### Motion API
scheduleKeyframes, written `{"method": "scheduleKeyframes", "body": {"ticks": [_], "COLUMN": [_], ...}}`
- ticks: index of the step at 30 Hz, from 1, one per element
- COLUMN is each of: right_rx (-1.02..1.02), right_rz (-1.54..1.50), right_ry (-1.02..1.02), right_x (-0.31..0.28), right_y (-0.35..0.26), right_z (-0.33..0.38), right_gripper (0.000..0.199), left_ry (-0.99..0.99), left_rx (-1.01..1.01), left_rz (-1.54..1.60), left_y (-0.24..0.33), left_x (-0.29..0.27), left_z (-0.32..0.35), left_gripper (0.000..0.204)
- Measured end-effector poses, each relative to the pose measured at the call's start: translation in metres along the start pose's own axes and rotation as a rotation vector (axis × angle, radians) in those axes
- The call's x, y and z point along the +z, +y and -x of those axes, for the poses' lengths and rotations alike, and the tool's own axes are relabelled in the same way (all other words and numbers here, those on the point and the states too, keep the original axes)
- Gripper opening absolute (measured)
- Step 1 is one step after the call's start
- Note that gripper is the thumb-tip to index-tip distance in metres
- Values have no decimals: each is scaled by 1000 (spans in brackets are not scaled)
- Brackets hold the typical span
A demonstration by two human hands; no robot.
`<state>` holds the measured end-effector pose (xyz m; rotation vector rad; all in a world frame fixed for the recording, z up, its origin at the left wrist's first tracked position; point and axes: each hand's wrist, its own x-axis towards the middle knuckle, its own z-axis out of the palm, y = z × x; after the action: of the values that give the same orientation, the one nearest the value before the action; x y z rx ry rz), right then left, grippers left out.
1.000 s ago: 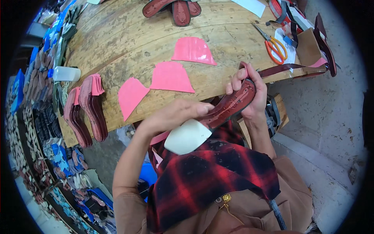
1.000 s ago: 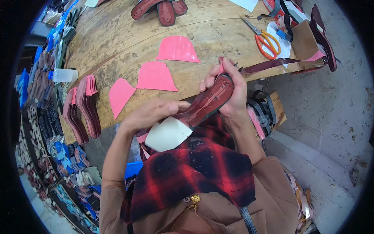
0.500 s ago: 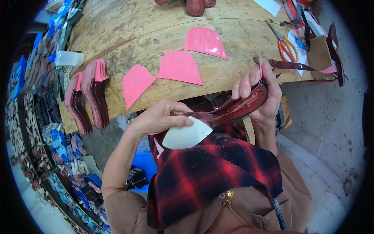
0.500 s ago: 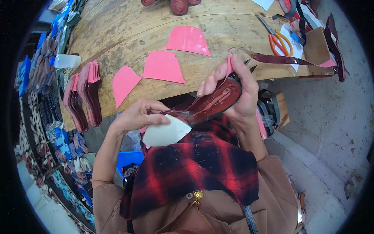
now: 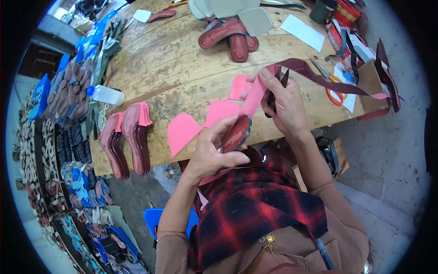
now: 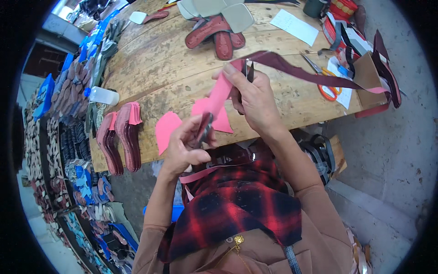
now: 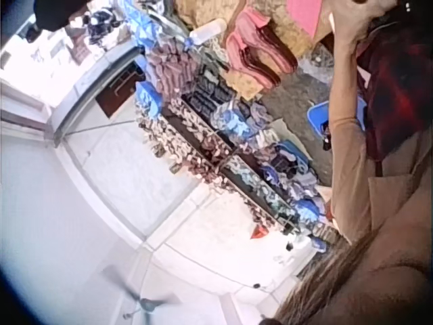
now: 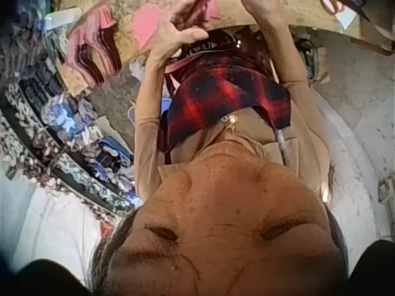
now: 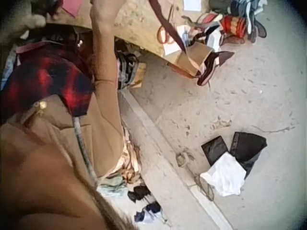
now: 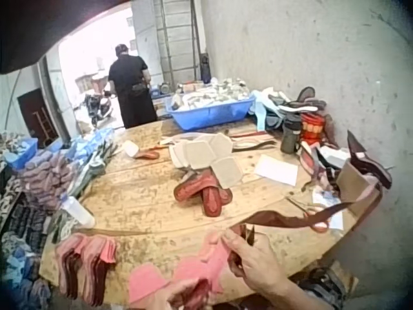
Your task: The person assembles pink slipper sandals by hand. They repeatedly pick up a pink sole, place a white insole on it, and then attach a pink strap to the sole. The person handles the components one at a time, pressing them together to form the finished slipper.
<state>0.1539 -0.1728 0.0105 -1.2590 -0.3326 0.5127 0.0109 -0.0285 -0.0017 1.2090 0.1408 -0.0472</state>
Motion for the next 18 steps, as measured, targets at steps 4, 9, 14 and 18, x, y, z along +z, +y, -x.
{"method": "scheduleKeyframes", "body": {"ticks": [4, 9, 14, 18], "right_rx": [36, 86, -38, -272], "right_rz": [-190, -317, -295, -7], "right_ry": [177, 288, 226, 270], "right_x": [-35, -52, -25, 1], "right_y": [11, -7, 8, 23], "right_z": [8, 74, 115, 102], "right_gripper": [24, 21, 20, 12], "left_ry": [-54, 3, 241, 350], "left_rx": [-116, 366, 548, 677], "left_rz": [-53, -913, -1016, -1002], "left_y": [-20, -11, -8, -19], "left_x": [7, -2, 5, 26], "left_z": [9, 6, -25, -66], "left_gripper": [89, 78, 74, 66]}}
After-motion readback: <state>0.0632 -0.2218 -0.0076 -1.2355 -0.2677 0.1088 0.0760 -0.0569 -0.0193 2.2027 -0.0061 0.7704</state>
